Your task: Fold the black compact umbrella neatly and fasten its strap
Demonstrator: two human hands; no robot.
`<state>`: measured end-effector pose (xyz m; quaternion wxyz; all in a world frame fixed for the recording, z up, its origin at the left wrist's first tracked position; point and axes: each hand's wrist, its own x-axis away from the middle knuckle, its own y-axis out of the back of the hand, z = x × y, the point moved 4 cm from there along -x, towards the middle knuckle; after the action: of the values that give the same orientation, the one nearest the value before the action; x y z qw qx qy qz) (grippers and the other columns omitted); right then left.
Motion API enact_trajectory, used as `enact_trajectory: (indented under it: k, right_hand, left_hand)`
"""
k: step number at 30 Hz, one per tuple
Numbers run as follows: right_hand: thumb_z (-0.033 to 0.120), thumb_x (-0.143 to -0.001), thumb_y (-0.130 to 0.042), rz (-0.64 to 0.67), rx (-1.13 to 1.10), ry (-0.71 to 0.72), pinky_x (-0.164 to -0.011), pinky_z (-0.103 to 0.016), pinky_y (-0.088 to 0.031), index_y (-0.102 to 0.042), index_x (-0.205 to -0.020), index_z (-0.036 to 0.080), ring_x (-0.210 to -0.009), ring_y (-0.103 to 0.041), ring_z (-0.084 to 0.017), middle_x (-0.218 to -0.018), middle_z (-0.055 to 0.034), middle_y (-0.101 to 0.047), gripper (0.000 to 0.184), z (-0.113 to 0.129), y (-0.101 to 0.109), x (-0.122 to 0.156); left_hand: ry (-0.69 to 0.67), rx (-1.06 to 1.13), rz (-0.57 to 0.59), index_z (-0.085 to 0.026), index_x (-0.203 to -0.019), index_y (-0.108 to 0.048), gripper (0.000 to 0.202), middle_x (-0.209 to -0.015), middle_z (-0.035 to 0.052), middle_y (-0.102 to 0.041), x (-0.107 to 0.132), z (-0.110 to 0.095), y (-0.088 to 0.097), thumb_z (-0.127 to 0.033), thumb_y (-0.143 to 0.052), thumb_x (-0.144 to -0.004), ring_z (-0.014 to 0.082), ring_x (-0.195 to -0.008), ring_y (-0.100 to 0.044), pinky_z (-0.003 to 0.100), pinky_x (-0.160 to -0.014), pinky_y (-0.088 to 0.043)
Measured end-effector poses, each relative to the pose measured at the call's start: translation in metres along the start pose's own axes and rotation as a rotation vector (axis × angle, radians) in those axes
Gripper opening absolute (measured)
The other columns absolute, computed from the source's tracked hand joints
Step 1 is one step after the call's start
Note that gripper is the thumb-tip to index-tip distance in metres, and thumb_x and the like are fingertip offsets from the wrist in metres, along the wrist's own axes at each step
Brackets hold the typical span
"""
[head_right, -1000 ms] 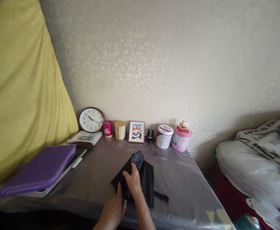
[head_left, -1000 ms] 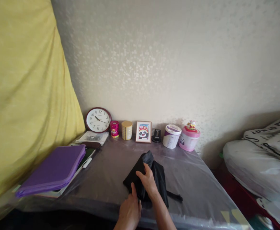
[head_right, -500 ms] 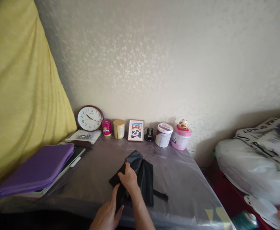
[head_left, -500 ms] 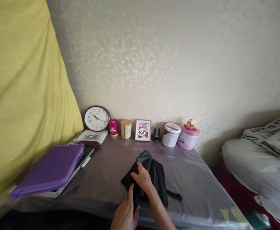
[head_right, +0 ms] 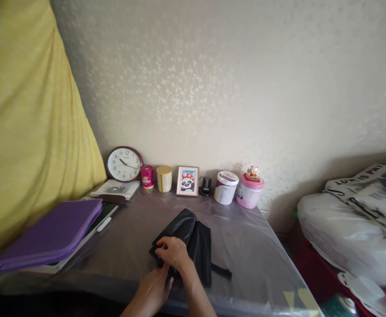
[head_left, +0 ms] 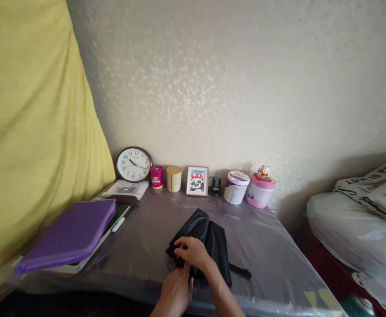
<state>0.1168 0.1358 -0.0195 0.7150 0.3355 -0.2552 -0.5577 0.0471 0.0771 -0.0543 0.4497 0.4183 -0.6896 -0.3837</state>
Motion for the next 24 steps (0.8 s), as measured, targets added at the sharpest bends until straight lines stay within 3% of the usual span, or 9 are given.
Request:
enact_trajectory:
  k: [3,6,9,12,17,24]
  right_hand:
    - [0.023,-0.076,-0.05,0.004,-0.085,0.141,-0.074,-0.022,-0.043,-0.065,-0.092,0.026,-0.073,-0.062,-0.012,-0.069,0.0051,-0.068,0.022,0.003,0.002,0.011]
    - [0.021,-0.082,-0.044,-0.139,-0.136,0.271,-0.078,-0.024,-0.044,-0.064,-0.093,0.024,-0.082,-0.06,-0.013,-0.081,0.001,-0.068,0.023,0.001,0.011,0.026]
    - [0.021,-0.085,-0.042,-0.339,-0.085,0.333,-0.086,-0.028,-0.042,-0.063,-0.096,0.022,-0.095,-0.056,-0.015,-0.094,-0.0035,-0.065,0.024,-0.012,0.02,0.039]
    - [0.02,-0.086,-0.041,-0.442,0.016,0.377,-0.092,-0.034,-0.04,-0.061,-0.101,0.021,-0.104,-0.051,-0.017,-0.102,-0.0062,-0.062,0.024,-0.031,0.022,0.038]
    - [0.025,-0.086,-0.044,-0.433,0.173,0.441,-0.099,-0.045,-0.031,-0.059,-0.106,0.022,-0.115,-0.045,-0.021,-0.114,-0.0074,-0.058,0.025,-0.053,0.022,0.01]
    - [0.025,-0.089,-0.038,-0.338,0.235,0.345,-0.102,-0.044,-0.018,-0.064,-0.095,0.024,-0.113,-0.046,-0.018,-0.102,-0.0026,-0.065,0.027,-0.066,0.034,-0.045]
  left_hand:
    - [-0.03,0.007,-0.034,-0.018,-0.124,-0.04,0.04,-0.105,0.0108,-0.06,0.001,0.0,-0.001,-0.022,-0.033,-0.085,0.0203,-0.09,-0.06,0.029,-0.073,-0.044]
    - [-0.043,0.022,-0.05,-0.017,-0.127,-0.037,0.042,-0.104,0.01,-0.061,0.003,0.0,-0.002,-0.02,-0.032,-0.086,0.0182,-0.089,-0.061,0.025,-0.072,-0.043]
    - [-0.032,0.033,-0.072,-0.017,-0.137,-0.018,0.055,-0.1,0.0093,-0.062,0.004,0.0,-0.002,-0.018,-0.035,-0.084,0.0187,-0.087,-0.061,0.026,-0.071,-0.042]
    - [-0.022,0.036,-0.091,-0.016,-0.139,-0.004,0.066,-0.099,0.0094,-0.062,0.003,0.0,-0.004,-0.017,-0.038,-0.083,0.0195,-0.085,-0.061,0.027,-0.071,-0.041]
    - [-0.008,0.042,-0.092,-0.017,-0.139,0.0,0.068,-0.101,0.0103,-0.061,0.0,0.001,-0.009,-0.018,-0.038,-0.083,0.02,-0.084,-0.061,0.027,-0.07,-0.041]
    - [0.039,0.06,-0.03,-0.015,-0.138,0.003,0.068,-0.104,0.0122,-0.06,-0.003,0.003,-0.011,-0.018,-0.037,-0.083,0.0221,-0.086,-0.061,0.03,-0.072,-0.042]
